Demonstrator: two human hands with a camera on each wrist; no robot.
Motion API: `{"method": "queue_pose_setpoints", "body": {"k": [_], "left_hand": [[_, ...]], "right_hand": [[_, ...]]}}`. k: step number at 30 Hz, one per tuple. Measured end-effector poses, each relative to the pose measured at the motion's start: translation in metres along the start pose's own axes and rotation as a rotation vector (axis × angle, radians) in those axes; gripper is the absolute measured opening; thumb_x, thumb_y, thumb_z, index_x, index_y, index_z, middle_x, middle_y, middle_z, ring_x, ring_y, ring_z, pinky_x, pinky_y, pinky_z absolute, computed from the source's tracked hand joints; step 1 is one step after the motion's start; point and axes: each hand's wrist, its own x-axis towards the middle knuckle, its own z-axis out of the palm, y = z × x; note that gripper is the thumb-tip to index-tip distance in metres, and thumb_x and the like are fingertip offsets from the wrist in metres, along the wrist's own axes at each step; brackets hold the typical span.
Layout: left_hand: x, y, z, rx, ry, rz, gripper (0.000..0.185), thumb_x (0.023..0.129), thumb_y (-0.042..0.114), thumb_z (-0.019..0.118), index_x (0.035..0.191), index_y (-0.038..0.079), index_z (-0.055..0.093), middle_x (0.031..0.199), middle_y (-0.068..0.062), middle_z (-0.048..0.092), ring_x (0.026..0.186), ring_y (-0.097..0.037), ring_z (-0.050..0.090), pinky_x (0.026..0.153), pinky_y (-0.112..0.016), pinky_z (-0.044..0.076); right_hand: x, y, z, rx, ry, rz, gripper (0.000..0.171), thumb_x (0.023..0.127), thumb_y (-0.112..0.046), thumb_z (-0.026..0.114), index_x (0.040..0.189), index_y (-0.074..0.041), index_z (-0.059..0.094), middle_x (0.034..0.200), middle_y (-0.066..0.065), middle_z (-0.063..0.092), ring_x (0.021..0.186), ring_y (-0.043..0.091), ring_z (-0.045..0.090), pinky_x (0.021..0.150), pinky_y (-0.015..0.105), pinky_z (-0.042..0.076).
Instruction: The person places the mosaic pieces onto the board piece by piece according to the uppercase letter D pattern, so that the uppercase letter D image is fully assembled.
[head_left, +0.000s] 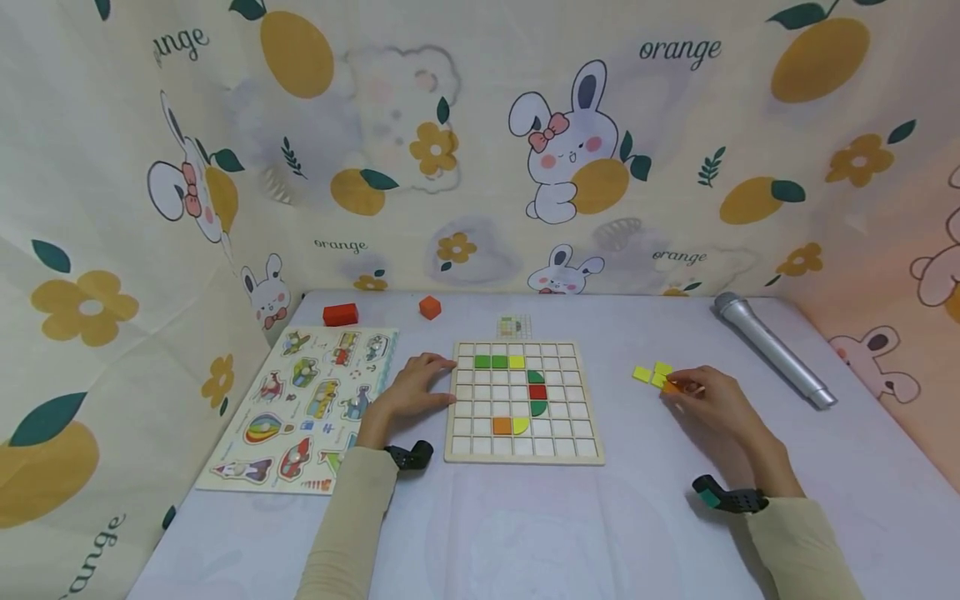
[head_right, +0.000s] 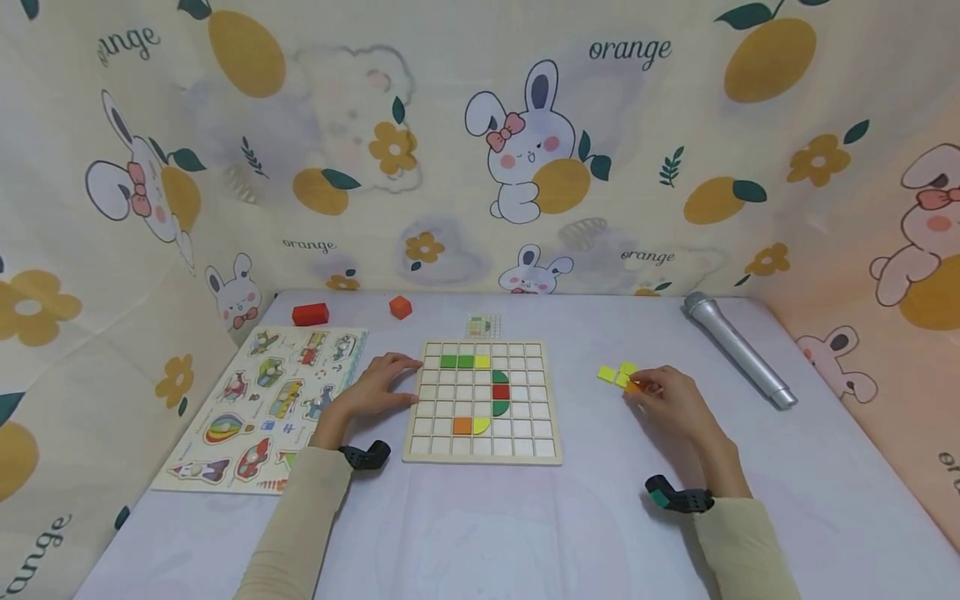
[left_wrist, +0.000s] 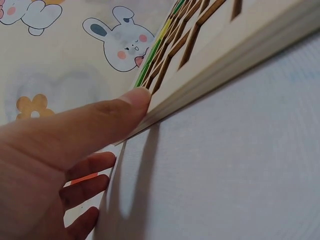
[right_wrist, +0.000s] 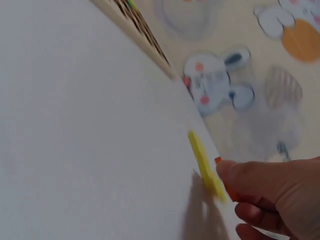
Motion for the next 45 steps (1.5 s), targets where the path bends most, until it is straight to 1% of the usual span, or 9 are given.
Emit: {"method": "queue_pose_setpoints", "body": {"k": [5, 10, 16, 22, 24, 30, 32, 38, 45], "left_hand": [[0.0, 0.0, -0.001, 0.006, 0.004, 0.002, 0.063, 0.082, 0.034, 0.07, 0.138, 0.018, 0.046, 0.14, -0.006, 0.039, 0.131, -0.025, 0.031, 0.109, -0.045, 0.029], [0.0, 0.0, 0.0, -0.007, 0.002, -0.003, 0.063, 0.082, 0.034, 0.07, 0.138, 0.019, 0.046, 0.14, -0.006, 0.04, 0.131, -0.025, 0.031, 0.109, -0.045, 0.029], [0.0, 0.0, 0.0, -0.002, 0.01, 0.01, 0.063, 0.082, 0.034, 0.07, 0.137, 0.018, 0.046, 0.139, -0.007, 0.041, 0.131, -0.025, 0.032, 0.109, -0.044, 0.03], [0.001, 0.0, 0.0, 0.007, 0.011, 0.004, 0.063, 0.082, 0.035, 0.07, 0.138, 0.019, 0.046, 0.14, -0.007, 0.04, 0.131, -0.025, 0.032, 0.109, -0.045, 0.029], [0.001, 0.0, 0.0, 0.012, 0.01, 0.004, 0.063, 0.082, 0.035, 0.07, 0.138, 0.019, 0.046, 0.14, -0.006, 0.04, 0.132, -0.025, 0.031, 0.109, -0.045, 0.029], [0.0, 0.0, 0.0, 0.004, 0.006, -0.001, 0.062, 0.082, 0.034, 0.07, 0.138, 0.019, 0.046, 0.139, -0.006, 0.04, 0.131, -0.025, 0.032, 0.108, -0.046, 0.03], [0.0, 0.0, 0.0, -0.002, 0.006, 0.0, 0.062, 0.082, 0.034, 0.07, 0.138, 0.019, 0.046, 0.139, -0.006, 0.04, 0.13, -0.025, 0.032, 0.108, -0.047, 0.03], [0.0, 0.0, 0.0, -0.003, 0.007, 0.012, 0.062, 0.082, 0.033, 0.07, 0.137, 0.018, 0.046, 0.138, -0.006, 0.041, 0.13, -0.025, 0.032, 0.108, -0.047, 0.03], [0.0, -0.001, 0.0, -0.001, 0.011, 0.024, 0.061, 0.082, 0.032, 0.07, 0.137, 0.017, 0.047, 0.138, -0.006, 0.041, 0.13, -0.026, 0.032, 0.108, -0.047, 0.029]], "right_hand": [[0.013, -0.037, 0.018, 0.036, 0.024, -0.082, 0.027, 0.081, -0.005, 0.069, 0.106, 0.001, 0.066, 0.098, 0.014, 0.063, 0.087, 0.026, 0.056, 0.073, 0.04, 0.05], [0.023, -0.082, 0.046, 0.096, 0.022, -0.201, 0.024, 0.079, -0.009, 0.074, 0.101, -0.003, 0.067, 0.096, 0.007, 0.064, 0.085, 0.021, 0.054, 0.07, 0.034, 0.051], [0.026, -0.127, 0.08, 0.168, -0.033, -0.339, 0.019, 0.078, -0.015, 0.075, 0.096, -0.01, 0.068, 0.093, -0.001, 0.061, 0.083, 0.015, 0.054, 0.068, 0.026, 0.051], [0.024, -0.16, 0.106, 0.165, -0.089, -0.444, 0.012, 0.082, -0.02, 0.073, 0.09, -0.015, 0.067, 0.091, -0.007, 0.059, 0.08, 0.011, 0.053, 0.066, 0.022, 0.047], [0.023, -0.169, 0.112, 0.153, -0.095, -0.477, 0.011, 0.082, -0.02, 0.072, 0.09, -0.015, 0.067, 0.092, -0.007, 0.06, 0.084, 0.01, 0.053, 0.071, 0.024, 0.047], [0.024, -0.189, 0.129, 0.155, -0.094, -0.549, 0.011, 0.081, -0.021, 0.073, 0.09, -0.018, 0.068, 0.089, -0.009, 0.06, 0.084, 0.006, 0.052, 0.072, 0.022, 0.046], [0.025, -0.192, 0.135, 0.174, -0.095, -0.554, 0.011, 0.081, -0.021, 0.073, 0.09, -0.018, 0.068, 0.089, -0.009, 0.06, 0.083, 0.006, 0.052, 0.07, 0.021, 0.047], [0.03, -0.194, 0.148, 0.193, -0.097, -0.547, 0.009, 0.081, -0.022, 0.073, 0.088, -0.019, 0.069, 0.089, -0.011, 0.062, 0.087, 0.005, 0.052, 0.075, 0.023, 0.047], [0.03, -0.193, 0.149, 0.177, -0.076, -0.54, 0.01, 0.08, -0.024, 0.074, 0.087, -0.019, 0.073, 0.09, -0.011, 0.064, 0.088, 0.006, 0.053, 0.075, 0.023, 0.047]]}}
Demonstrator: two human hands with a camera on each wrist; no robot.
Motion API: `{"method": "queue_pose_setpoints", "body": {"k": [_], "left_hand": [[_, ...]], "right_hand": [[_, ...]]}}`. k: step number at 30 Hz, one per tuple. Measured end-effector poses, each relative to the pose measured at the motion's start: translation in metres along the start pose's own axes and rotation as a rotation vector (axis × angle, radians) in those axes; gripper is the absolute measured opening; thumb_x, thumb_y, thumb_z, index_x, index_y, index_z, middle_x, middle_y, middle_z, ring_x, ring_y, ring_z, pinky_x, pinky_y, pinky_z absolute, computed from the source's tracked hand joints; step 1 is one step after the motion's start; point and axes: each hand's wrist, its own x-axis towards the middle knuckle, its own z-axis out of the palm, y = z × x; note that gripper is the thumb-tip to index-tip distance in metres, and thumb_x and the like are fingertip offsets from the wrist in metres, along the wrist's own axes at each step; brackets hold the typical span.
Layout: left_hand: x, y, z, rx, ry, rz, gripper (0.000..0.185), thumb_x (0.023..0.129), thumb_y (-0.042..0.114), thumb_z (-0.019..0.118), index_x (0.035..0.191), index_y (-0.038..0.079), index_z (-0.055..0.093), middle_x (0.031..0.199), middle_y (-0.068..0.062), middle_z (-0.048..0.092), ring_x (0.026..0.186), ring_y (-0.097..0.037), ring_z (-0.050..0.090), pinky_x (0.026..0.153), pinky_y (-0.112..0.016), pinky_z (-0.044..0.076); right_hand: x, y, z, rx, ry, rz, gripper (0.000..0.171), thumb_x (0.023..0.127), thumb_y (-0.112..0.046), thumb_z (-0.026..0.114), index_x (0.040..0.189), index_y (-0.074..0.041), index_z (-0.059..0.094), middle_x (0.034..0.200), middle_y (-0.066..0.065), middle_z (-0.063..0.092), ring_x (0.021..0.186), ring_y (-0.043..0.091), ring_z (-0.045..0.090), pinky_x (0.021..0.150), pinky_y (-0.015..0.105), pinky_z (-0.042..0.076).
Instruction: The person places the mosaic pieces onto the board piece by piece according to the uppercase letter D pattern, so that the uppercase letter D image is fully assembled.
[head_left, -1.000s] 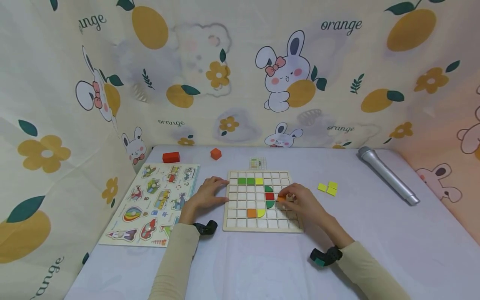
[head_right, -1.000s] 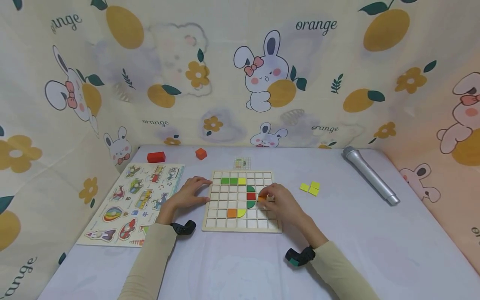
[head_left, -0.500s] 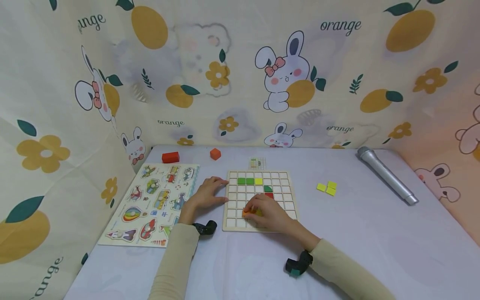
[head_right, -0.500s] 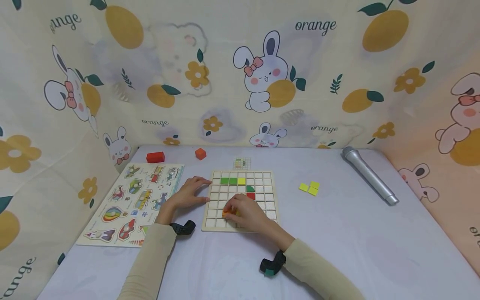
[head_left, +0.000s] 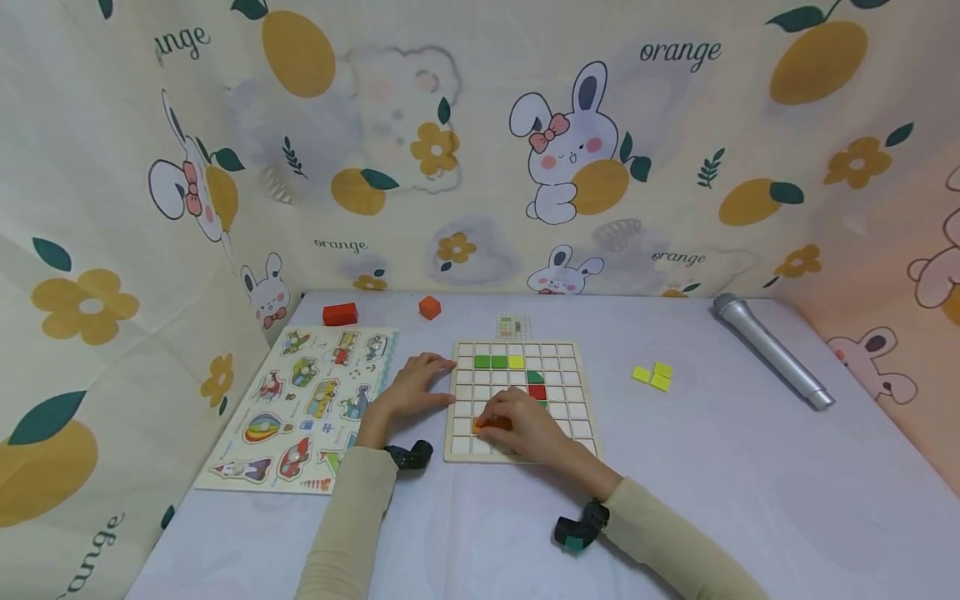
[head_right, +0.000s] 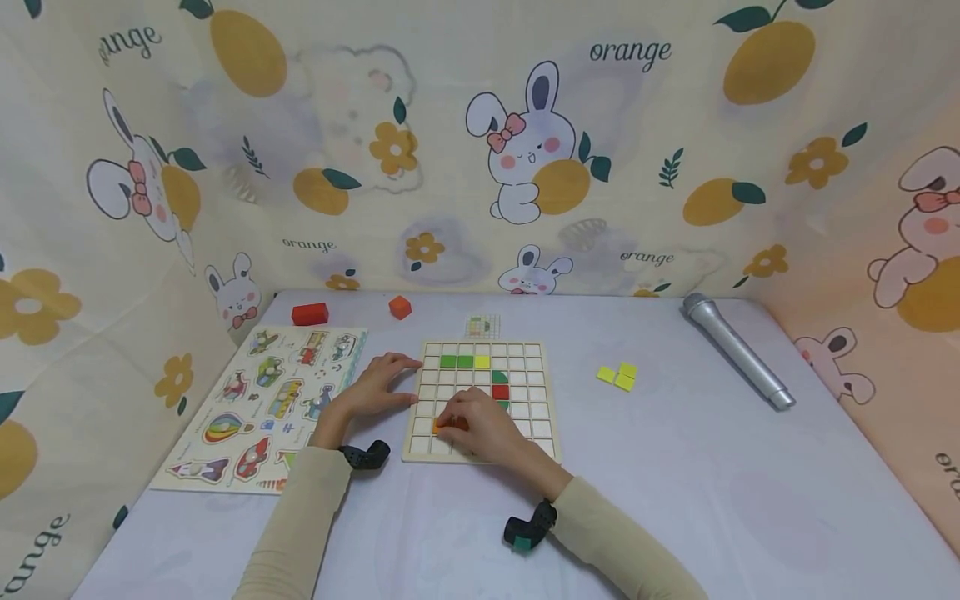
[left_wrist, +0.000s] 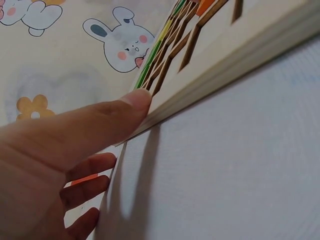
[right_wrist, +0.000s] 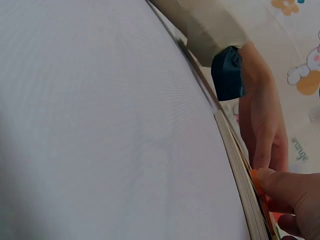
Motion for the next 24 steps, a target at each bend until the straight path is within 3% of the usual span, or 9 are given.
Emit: {"method": "queue_pose_setpoints", "body": {"k": [12, 20, 24], "left_hand": [[0.001, -0.002, 0.001, 0.002, 0.003, 0.003, 0.061, 0.082, 0.033, 0.07, 0.137, 0.018, 0.047, 0.139, -0.007, 0.04, 0.131, -0.026, 0.031, 0.108, -0.047, 0.029], [-0.001, 0.002, 0.0, 0.015, 0.0, -0.023, 0.06, 0.082, 0.032, 0.07, 0.136, 0.018, 0.048, 0.139, -0.006, 0.041, 0.129, -0.026, 0.032, 0.108, -0.045, 0.029], [-0.001, 0.004, -0.001, 0.003, -0.002, -0.039, 0.06, 0.081, 0.032, 0.07, 0.136, 0.019, 0.048, 0.139, -0.005, 0.04, 0.13, -0.025, 0.032, 0.109, -0.045, 0.028]], "right_hand": [[0.001, 0.005, -0.01, -0.013, 0.013, 0.032, 0.013, 0.083, -0.025, 0.071, 0.093, -0.017, 0.072, 0.098, -0.007, 0.057, 0.09, 0.008, 0.049, 0.075, 0.025, 0.046], [-0.006, 0.043, -0.048, -0.009, 0.137, 0.076, 0.016, 0.085, -0.016, 0.069, 0.098, -0.008, 0.07, 0.094, 0.002, 0.061, 0.076, 0.015, 0.051, 0.061, 0.024, 0.046], [-0.016, 0.061, -0.076, -0.024, 0.175, 0.192, 0.019, 0.084, -0.015, 0.069, 0.101, -0.007, 0.069, 0.097, 0.004, 0.062, 0.081, 0.016, 0.053, 0.065, 0.028, 0.049]]}}
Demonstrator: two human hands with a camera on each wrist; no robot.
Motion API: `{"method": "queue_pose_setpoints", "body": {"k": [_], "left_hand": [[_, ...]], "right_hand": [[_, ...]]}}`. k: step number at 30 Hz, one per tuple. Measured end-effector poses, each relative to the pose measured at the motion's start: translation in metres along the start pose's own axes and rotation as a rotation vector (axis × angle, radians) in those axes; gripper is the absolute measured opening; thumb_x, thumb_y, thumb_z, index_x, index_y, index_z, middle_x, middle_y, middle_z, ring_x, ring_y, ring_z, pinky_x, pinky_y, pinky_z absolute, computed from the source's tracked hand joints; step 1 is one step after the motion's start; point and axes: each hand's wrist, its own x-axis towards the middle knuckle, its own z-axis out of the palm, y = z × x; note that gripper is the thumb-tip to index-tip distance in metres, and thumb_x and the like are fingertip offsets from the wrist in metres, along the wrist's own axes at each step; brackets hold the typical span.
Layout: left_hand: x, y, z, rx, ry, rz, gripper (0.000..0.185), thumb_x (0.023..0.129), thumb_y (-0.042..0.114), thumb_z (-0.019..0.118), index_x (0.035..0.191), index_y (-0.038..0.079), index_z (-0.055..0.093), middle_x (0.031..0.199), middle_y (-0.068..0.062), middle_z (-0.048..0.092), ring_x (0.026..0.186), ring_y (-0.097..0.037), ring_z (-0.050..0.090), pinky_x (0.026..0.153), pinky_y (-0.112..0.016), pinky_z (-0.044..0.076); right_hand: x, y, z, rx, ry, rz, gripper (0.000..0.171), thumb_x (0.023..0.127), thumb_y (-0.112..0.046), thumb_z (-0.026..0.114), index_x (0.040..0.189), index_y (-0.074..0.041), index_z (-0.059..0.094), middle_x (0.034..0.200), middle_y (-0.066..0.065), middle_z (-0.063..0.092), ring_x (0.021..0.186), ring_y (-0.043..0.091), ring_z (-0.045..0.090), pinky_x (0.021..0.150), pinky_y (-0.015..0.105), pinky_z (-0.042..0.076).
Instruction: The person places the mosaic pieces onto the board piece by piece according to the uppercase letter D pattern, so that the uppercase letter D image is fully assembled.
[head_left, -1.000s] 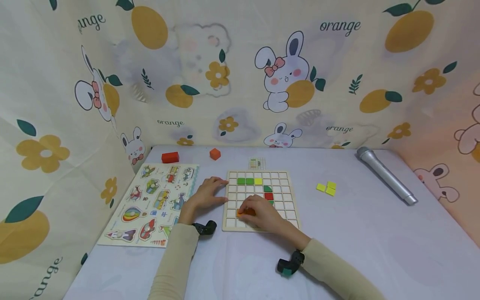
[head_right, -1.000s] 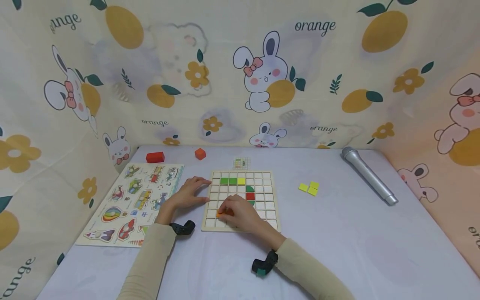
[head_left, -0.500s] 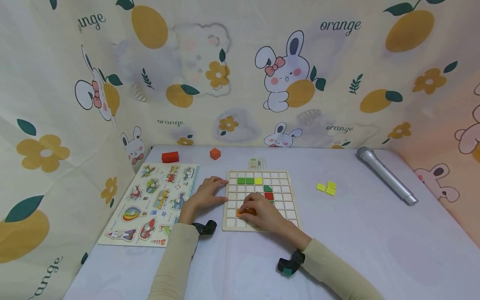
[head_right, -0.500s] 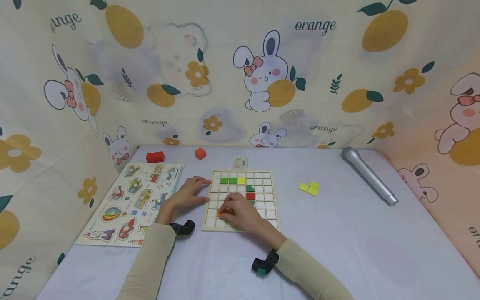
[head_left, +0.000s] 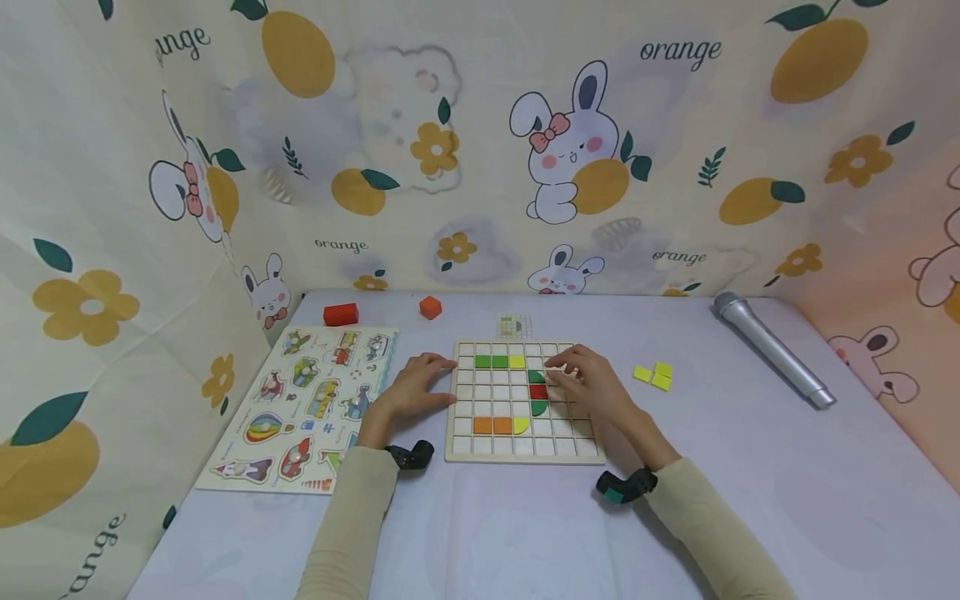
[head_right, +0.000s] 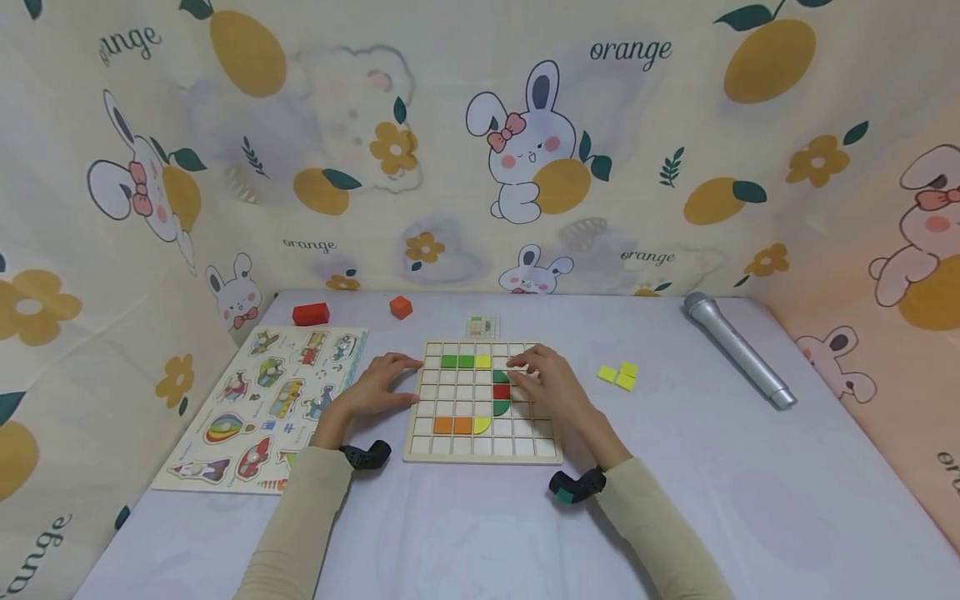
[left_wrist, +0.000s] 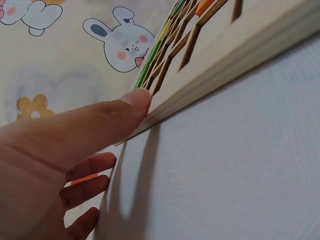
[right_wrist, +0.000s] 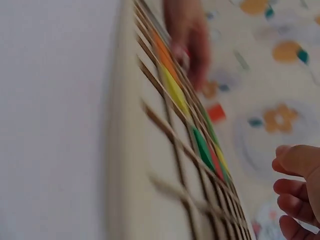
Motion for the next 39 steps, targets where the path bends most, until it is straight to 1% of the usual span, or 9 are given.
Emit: {"method": "queue_pose_setpoints", "body": {"k": [3, 10, 13, 15, 18, 20, 25, 30, 39], "left_hand": [[0.0, 0.0, 0.001, 0.0, 0.005, 0.0, 0.06, 0.081, 0.032, 0.071, 0.136, 0.019, 0.048, 0.139, -0.005, 0.041, 0.13, -0.025, 0.032, 0.108, -0.046, 0.029], [0.001, -0.003, 0.002, 0.003, 0.0, -0.004, 0.061, 0.081, 0.034, 0.07, 0.136, 0.02, 0.047, 0.14, -0.004, 0.04, 0.131, -0.024, 0.031, 0.108, -0.045, 0.029], [0.002, -0.003, 0.002, 0.008, -0.001, 0.007, 0.061, 0.082, 0.034, 0.07, 0.136, 0.02, 0.047, 0.14, -0.005, 0.04, 0.131, -0.024, 0.031, 0.109, -0.044, 0.029], [0.002, -0.003, 0.001, 0.007, -0.001, 0.019, 0.061, 0.082, 0.033, 0.07, 0.136, 0.019, 0.047, 0.139, -0.006, 0.04, 0.131, -0.024, 0.032, 0.109, -0.044, 0.029], [0.002, -0.002, 0.0, 0.007, -0.008, 0.023, 0.061, 0.082, 0.034, 0.07, 0.137, 0.019, 0.047, 0.139, -0.006, 0.04, 0.131, -0.025, 0.032, 0.109, -0.044, 0.028], [0.002, -0.002, 0.0, 0.009, -0.008, 0.024, 0.061, 0.082, 0.034, 0.07, 0.137, 0.018, 0.047, 0.139, -0.006, 0.041, 0.13, -0.025, 0.032, 0.109, -0.044, 0.028], [0.002, -0.001, 0.0, 0.012, -0.007, 0.016, 0.062, 0.082, 0.034, 0.07, 0.137, 0.019, 0.047, 0.139, -0.006, 0.04, 0.131, -0.025, 0.032, 0.109, -0.045, 0.028], [0.001, -0.002, 0.0, 0.007, -0.006, 0.011, 0.062, 0.082, 0.034, 0.07, 0.137, 0.019, 0.047, 0.14, -0.005, 0.04, 0.131, -0.025, 0.031, 0.109, -0.045, 0.029], [0.002, -0.004, 0.0, 0.006, -0.001, 0.024, 0.062, 0.081, 0.034, 0.07, 0.137, 0.019, 0.047, 0.14, -0.007, 0.04, 0.13, -0.026, 0.032, 0.108, -0.045, 0.03]], "right_hand": [[-0.004, 0.015, -0.021, -0.05, 0.021, 0.089, 0.021, 0.086, -0.018, 0.068, 0.105, -0.008, 0.069, 0.1, 0.005, 0.061, 0.084, 0.018, 0.052, 0.067, 0.03, 0.048], [-0.021, 0.049, -0.062, -0.16, 0.083, 0.146, 0.025, 0.085, -0.012, 0.068, 0.108, -0.003, 0.066, 0.102, 0.017, 0.06, 0.08, 0.025, 0.054, 0.062, 0.034, 0.046], [-0.028, 0.059, -0.073, -0.198, 0.031, 0.235, 0.031, 0.085, -0.012, 0.067, 0.113, 0.0, 0.063, 0.108, 0.022, 0.057, 0.083, 0.029, 0.053, 0.065, 0.037, 0.044], [-0.032, 0.064, -0.079, -0.216, -0.033, 0.304, 0.035, 0.086, -0.014, 0.066, 0.117, 0.002, 0.06, 0.112, 0.025, 0.053, 0.087, 0.032, 0.052, 0.07, 0.042, 0.045], [-0.037, 0.069, -0.083, -0.235, -0.114, 0.364, 0.04, 0.085, -0.013, 0.065, 0.119, 0.005, 0.057, 0.114, 0.028, 0.052, 0.093, 0.037, 0.052, 0.078, 0.051, 0.045], [-0.039, 0.072, -0.084, -0.243, -0.139, 0.369, 0.038, 0.084, -0.011, 0.065, 0.118, 0.006, 0.058, 0.112, 0.029, 0.053, 0.097, 0.04, 0.052, 0.084, 0.054, 0.044], [-0.043, 0.075, -0.082, -0.257, -0.139, 0.359, 0.032, 0.084, -0.007, 0.065, 0.113, 0.006, 0.061, 0.108, 0.027, 0.056, 0.099, 0.04, 0.052, 0.087, 0.055, 0.043], [-0.044, 0.077, -0.081, -0.254, -0.124, 0.37, 0.032, 0.084, -0.008, 0.066, 0.112, 0.007, 0.061, 0.106, 0.026, 0.055, 0.096, 0.039, 0.053, 0.085, 0.054, 0.044], [-0.042, 0.079, -0.077, -0.249, -0.107, 0.348, 0.028, 0.083, -0.007, 0.068, 0.107, 0.008, 0.064, 0.099, 0.023, 0.059, 0.087, 0.033, 0.054, 0.076, 0.048, 0.047]]}}
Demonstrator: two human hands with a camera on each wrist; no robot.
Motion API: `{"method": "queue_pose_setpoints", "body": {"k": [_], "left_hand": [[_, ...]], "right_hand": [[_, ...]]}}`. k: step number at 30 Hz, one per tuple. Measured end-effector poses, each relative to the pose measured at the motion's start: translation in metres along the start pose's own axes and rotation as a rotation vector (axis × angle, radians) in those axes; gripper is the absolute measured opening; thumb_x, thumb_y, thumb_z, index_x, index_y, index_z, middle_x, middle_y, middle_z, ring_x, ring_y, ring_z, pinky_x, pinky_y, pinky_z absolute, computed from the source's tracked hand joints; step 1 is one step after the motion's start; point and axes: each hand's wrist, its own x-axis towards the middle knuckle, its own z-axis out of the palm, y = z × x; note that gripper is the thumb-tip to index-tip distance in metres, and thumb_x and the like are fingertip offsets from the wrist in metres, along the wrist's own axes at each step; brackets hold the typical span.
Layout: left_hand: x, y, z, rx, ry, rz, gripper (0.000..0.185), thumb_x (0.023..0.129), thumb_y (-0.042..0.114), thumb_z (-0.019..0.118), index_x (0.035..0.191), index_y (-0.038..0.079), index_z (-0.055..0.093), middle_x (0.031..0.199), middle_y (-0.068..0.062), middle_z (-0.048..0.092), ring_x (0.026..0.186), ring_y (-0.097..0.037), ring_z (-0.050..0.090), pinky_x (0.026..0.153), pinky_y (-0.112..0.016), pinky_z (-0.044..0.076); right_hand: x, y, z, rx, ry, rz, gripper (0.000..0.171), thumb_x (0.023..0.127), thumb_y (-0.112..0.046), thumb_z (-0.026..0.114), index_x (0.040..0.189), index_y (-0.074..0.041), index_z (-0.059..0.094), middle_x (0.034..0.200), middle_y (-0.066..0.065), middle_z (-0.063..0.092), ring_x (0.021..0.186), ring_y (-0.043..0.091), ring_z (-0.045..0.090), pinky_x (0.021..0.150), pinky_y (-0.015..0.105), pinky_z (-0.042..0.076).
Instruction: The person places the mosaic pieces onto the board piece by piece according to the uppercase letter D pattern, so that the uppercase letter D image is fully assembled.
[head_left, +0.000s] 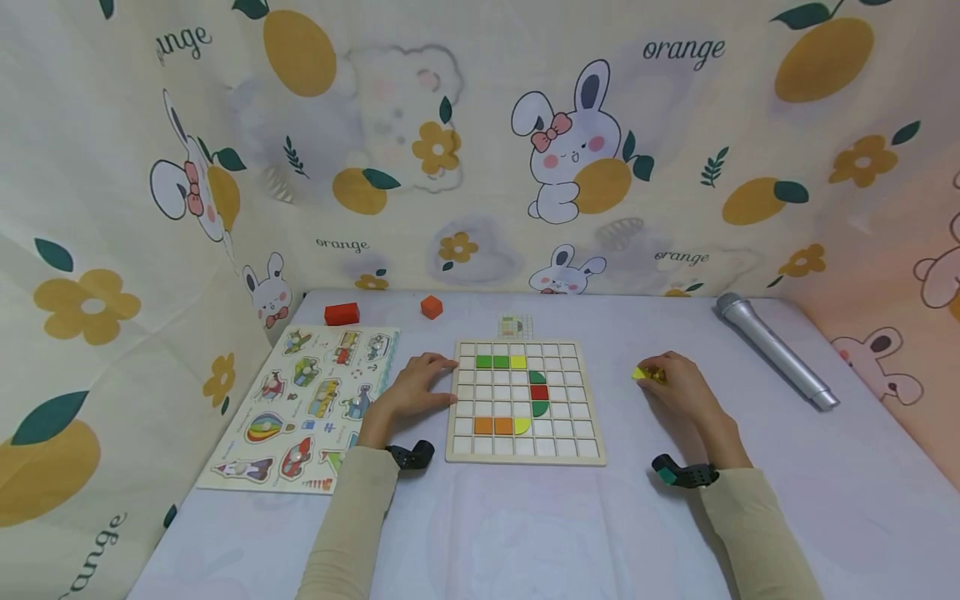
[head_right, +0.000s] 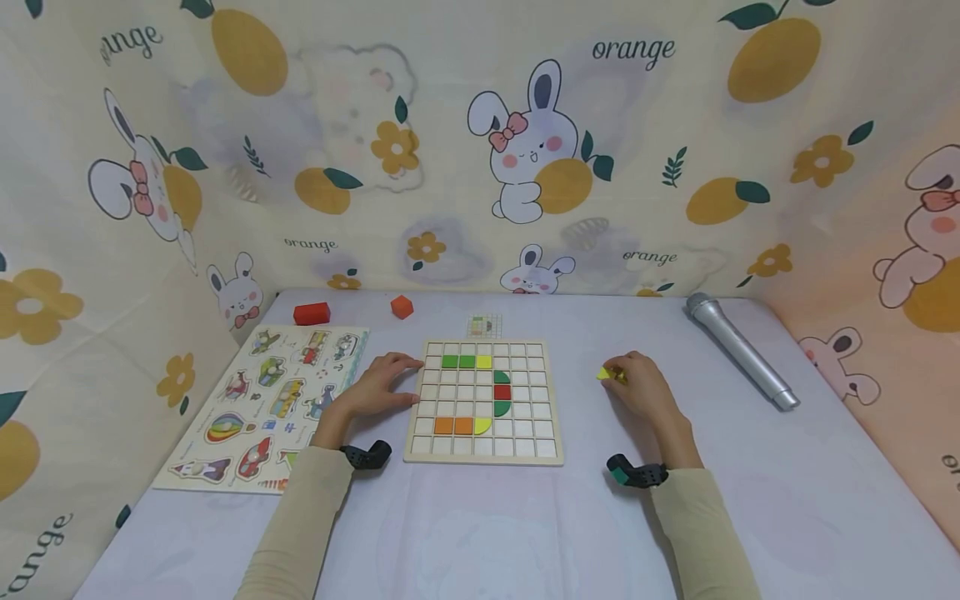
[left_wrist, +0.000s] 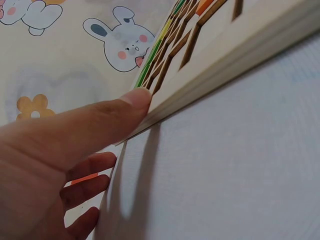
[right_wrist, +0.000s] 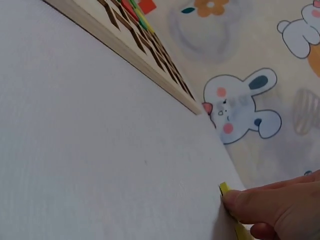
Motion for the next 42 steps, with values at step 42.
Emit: {"method": "queue_pose_setpoints", "body": {"k": [42], "left_hand": [[0.0, 0.001, 0.0, -0.011, -0.001, -0.01, 0.061, 0.082, 0.033, 0.071, 0.136, 0.019, 0.047, 0.139, -0.006, 0.041, 0.13, -0.026, 0.032, 0.108, -0.046, 0.03]], "right_hand": [[0.013, -0.175, 0.105, 0.254, -0.107, -0.441, 0.01, 0.082, -0.024, 0.072, 0.09, -0.019, 0.072, 0.092, -0.01, 0.062, 0.085, 0.006, 0.053, 0.075, 0.025, 0.047]]}}
